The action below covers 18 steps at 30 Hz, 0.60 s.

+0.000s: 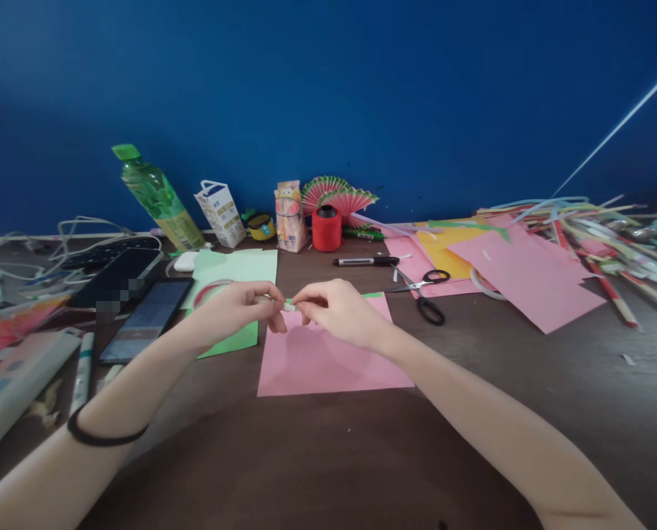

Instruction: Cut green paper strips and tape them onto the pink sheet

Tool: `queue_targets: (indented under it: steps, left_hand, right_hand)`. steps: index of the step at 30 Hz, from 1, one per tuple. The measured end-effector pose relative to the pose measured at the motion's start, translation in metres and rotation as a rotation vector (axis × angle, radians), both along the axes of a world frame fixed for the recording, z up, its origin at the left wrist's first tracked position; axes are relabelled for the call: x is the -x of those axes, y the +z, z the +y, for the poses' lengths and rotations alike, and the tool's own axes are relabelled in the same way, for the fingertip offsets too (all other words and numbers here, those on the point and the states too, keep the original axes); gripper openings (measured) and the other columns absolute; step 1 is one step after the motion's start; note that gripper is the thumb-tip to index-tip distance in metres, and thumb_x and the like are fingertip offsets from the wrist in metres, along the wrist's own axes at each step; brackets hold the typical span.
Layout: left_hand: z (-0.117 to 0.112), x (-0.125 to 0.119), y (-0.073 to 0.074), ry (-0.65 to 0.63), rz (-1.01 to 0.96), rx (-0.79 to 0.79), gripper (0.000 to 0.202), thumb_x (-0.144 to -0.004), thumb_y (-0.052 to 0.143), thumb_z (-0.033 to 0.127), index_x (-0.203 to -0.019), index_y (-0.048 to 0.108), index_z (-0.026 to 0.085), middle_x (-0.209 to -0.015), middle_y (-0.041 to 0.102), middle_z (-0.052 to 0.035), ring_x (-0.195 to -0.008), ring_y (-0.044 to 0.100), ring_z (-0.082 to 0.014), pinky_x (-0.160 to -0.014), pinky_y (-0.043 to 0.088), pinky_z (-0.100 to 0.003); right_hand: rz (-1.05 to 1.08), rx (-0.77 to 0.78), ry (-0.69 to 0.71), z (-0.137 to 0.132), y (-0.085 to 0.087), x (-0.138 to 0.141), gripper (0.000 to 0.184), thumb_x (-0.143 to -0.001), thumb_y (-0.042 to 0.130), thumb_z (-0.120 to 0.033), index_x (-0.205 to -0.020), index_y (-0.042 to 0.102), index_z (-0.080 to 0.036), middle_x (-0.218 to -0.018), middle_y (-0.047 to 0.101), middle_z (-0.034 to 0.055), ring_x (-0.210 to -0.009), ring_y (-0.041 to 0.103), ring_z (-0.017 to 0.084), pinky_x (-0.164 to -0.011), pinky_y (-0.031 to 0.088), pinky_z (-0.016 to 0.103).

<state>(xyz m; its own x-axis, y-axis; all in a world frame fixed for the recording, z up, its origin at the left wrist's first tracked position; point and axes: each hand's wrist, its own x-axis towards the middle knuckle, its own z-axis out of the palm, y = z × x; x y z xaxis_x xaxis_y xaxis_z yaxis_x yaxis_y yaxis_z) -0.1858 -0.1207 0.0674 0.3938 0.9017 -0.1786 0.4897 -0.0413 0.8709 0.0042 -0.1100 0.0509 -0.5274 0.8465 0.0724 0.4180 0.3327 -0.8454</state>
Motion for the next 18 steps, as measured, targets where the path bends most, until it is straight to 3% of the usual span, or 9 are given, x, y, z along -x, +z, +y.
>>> queue_targets:
  steps: [18]
  left_hand:
    - [0.0007,0.0006,-0.0026,0.006,-0.025,0.009,0.010,-0.072,0.046,0.021,-0.077,0.055,0.019,-0.066,0.069,-0.0007,-0.068,0.064,-0.0161,-0.071,0.046,-0.030]
  right_hand:
    - [0.000,0.001,0.008,0.0005,-0.0015,0.0003,0.020,-0.079,0.048,-0.022,-0.084,0.066,-0.017,-0.069,0.064,0.0016,-0.064,0.056,0.013,-0.061,0.042,0.026]
